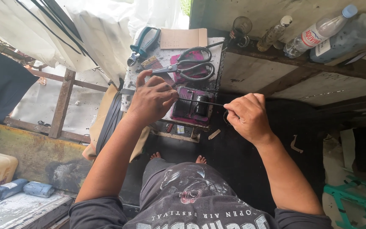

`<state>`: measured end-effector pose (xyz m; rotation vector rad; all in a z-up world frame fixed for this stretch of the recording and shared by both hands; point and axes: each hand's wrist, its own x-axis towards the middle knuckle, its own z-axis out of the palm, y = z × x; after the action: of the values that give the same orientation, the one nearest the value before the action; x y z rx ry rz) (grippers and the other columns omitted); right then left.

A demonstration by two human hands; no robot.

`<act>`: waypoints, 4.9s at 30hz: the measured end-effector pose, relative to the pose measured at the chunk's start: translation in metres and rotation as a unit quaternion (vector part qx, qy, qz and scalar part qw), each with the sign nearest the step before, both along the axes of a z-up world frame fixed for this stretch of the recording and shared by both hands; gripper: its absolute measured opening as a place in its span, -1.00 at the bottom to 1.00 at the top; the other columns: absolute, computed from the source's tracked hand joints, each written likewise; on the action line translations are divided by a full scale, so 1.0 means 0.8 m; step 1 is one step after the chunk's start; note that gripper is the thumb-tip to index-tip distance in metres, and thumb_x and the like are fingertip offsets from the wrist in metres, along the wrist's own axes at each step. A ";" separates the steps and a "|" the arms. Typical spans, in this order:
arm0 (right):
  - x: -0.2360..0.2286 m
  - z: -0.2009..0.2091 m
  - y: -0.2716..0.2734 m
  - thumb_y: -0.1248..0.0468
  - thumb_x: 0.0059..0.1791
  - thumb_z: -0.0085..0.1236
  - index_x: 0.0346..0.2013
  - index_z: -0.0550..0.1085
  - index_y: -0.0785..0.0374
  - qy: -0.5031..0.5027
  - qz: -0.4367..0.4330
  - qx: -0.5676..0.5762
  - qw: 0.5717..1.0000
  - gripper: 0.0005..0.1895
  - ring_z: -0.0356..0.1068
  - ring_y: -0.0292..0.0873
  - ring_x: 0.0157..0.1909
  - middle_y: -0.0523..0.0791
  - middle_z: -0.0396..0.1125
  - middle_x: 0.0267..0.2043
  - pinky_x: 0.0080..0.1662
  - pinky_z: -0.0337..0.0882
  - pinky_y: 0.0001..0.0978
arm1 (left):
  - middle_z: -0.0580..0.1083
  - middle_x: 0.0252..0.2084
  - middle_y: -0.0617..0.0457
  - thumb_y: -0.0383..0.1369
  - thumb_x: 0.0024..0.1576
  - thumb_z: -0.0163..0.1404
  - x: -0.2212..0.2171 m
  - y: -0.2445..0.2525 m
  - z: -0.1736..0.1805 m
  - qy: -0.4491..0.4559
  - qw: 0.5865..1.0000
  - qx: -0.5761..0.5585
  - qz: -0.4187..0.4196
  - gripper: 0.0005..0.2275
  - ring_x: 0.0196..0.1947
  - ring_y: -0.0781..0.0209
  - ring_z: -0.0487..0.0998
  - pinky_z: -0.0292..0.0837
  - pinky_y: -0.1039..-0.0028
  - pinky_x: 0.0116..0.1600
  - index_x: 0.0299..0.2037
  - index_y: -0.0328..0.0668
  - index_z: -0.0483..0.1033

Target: Processing long leather strips by applying a treatment to the ends and hanging them on a rack to dry.

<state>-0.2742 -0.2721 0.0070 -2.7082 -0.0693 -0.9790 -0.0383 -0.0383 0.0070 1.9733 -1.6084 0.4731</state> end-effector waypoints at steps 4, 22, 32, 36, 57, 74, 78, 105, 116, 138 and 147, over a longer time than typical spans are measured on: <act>-0.017 0.001 -0.008 0.46 -0.10 0.20 -0.31 0.61 0.12 0.005 -0.014 -0.003 1.000 -0.82 0.37 -0.19 -0.25 -0.22 0.41 -0.36 -0.01 0.28 -0.27 | 0.56 -0.38 0.26 -0.33 0.02 0.30 -0.013 -0.013 0.009 0.026 0.999 0.002 -0.019 -0.90 -0.14 0.22 0.49 0.04 -0.03 0.32 -0.34 0.20 0.66; -0.064 0.014 -0.029 0.36 -0.11 0.25 -0.21 0.59 0.10 -0.004 -0.068 -0.016 0.998 -0.81 0.38 -0.12 -0.13 -0.20 0.40 -0.19 0.05 0.25 -0.16 | 0.58 -0.40 0.22 -0.33 -0.02 0.31 -0.040 -0.063 0.018 0.030 0.996 0.038 -0.076 -0.92 -0.15 0.21 0.45 0.02 0.05 0.24 -0.39 0.16 0.69; 0.024 0.020 0.033 0.32 -0.05 0.20 -0.22 0.60 0.13 -0.042 -0.006 -0.063 0.997 -0.87 0.40 -0.16 -0.14 -0.18 0.43 -0.23 0.03 0.23 -0.19 | 0.59 -0.40 0.19 -0.33 0.00 0.29 -0.042 -0.063 0.018 0.041 0.996 0.046 -0.066 -0.95 -0.15 0.20 0.44 0.01 0.03 0.24 -0.41 0.13 0.70; 0.033 -0.001 0.029 0.37 -0.06 0.21 -0.23 0.63 0.09 0.002 -0.007 -0.084 0.996 -0.84 0.39 -0.19 -0.19 -0.19 0.41 -0.34 0.01 0.25 -0.18 | 0.59 -0.37 0.21 -0.30 0.00 0.29 -0.038 -0.060 0.010 0.055 0.995 0.035 -0.074 -0.92 -0.16 0.21 0.44 -0.01 0.02 0.25 -0.33 0.18 0.71; 0.030 0.007 0.024 0.37 -0.07 0.26 -0.25 0.65 0.07 0.036 0.000 -0.083 0.996 -0.85 0.38 -0.20 -0.25 -0.17 0.40 -0.40 -0.01 0.28 -0.19 | 0.60 -0.37 0.21 -0.32 0.08 0.30 0.039 0.038 0.002 0.087 0.994 0.071 0.012 -0.93 -0.11 0.23 0.55 -0.11 -0.09 0.43 -0.30 0.18 0.70; -0.024 0.018 -0.002 0.42 -0.10 0.20 -0.25 0.61 0.05 0.035 -0.033 -0.087 0.995 -0.79 0.33 -0.20 -0.24 -0.23 0.35 -0.39 0.02 0.22 -0.18 | 0.55 -0.43 0.26 -0.34 -0.03 0.34 -0.003 -0.014 0.010 0.026 0.999 0.019 -0.023 -0.86 -0.18 0.22 0.47 0.01 -0.01 0.28 -0.35 0.24 0.66; -0.043 0.017 -0.009 0.44 -0.10 0.18 -0.25 0.61 0.06 0.037 -0.048 -0.083 0.995 -0.78 0.32 -0.20 -0.24 -0.24 0.35 -0.38 0.03 0.21 -0.19 | 0.54 -0.42 0.28 -0.34 -0.04 0.34 -0.015 -0.026 0.016 0.029 0.998 0.024 -0.042 -0.85 -0.19 0.23 0.44 0.04 0.03 0.25 -0.38 0.23 0.64; -0.033 0.101 0.013 0.36 0.01 0.14 -0.17 0.61 0.12 0.107 0.039 0.106 0.988 -0.84 0.44 -0.16 -0.09 -0.21 0.47 -0.26 0.11 0.21 -0.26 | 0.61 -0.36 0.00 -0.34 0.11 0.23 -0.051 -0.042 0.101 0.360 0.901 0.093 -0.224 -0.91 -0.34 0.00 0.62 0.50 0.18 -0.10 -0.23 -0.08 0.70; 0.001 0.087 0.015 0.38 -0.01 0.21 -0.20 0.63 0.17 0.152 0.086 0.145 0.974 -0.87 0.43 -0.21 -0.16 -0.21 0.48 -0.33 0.09 0.21 -0.30 | 0.62 -0.26 -0.06 -0.34 0.11 0.21 0.014 0.030 0.084 0.334 0.928 0.127 -0.102 -0.83 -0.20 -0.19 0.64 0.52 0.03 -0.08 -0.10 -0.06 0.69; 0.023 0.007 0.020 0.36 -0.04 0.20 -0.13 0.67 0.01 0.050 0.010 -0.100 0.994 -0.75 0.32 -0.24 -0.19 -0.20 0.36 -0.38 0.03 0.24 -0.22 | 0.56 -0.42 0.34 -0.23 0.09 0.31 0.046 0.057 0.007 0.013 0.997 0.047 0.053 -0.93 -0.15 0.27 0.45 0.04 0.12 0.31 -0.29 0.33 0.69; -0.017 0.004 -0.002 0.40 -0.06 0.17 -0.15 0.66 0.02 0.039 -0.021 -0.102 0.994 -0.73 0.30 -0.20 -0.21 -0.19 0.33 -0.38 0.06 0.23 -0.17 | 0.56 -0.44 0.25 -0.34 0.04 0.31 0.019 0.022 0.011 0.007 1.000 0.026 0.004 -0.91 -0.19 0.19 0.44 0.04 0.06 0.24 -0.37 0.19 0.67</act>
<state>-0.2880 -0.2734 0.0100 -2.9433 -0.1021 -0.9230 -0.0231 -0.0211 0.0155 2.0169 -1.6211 0.4231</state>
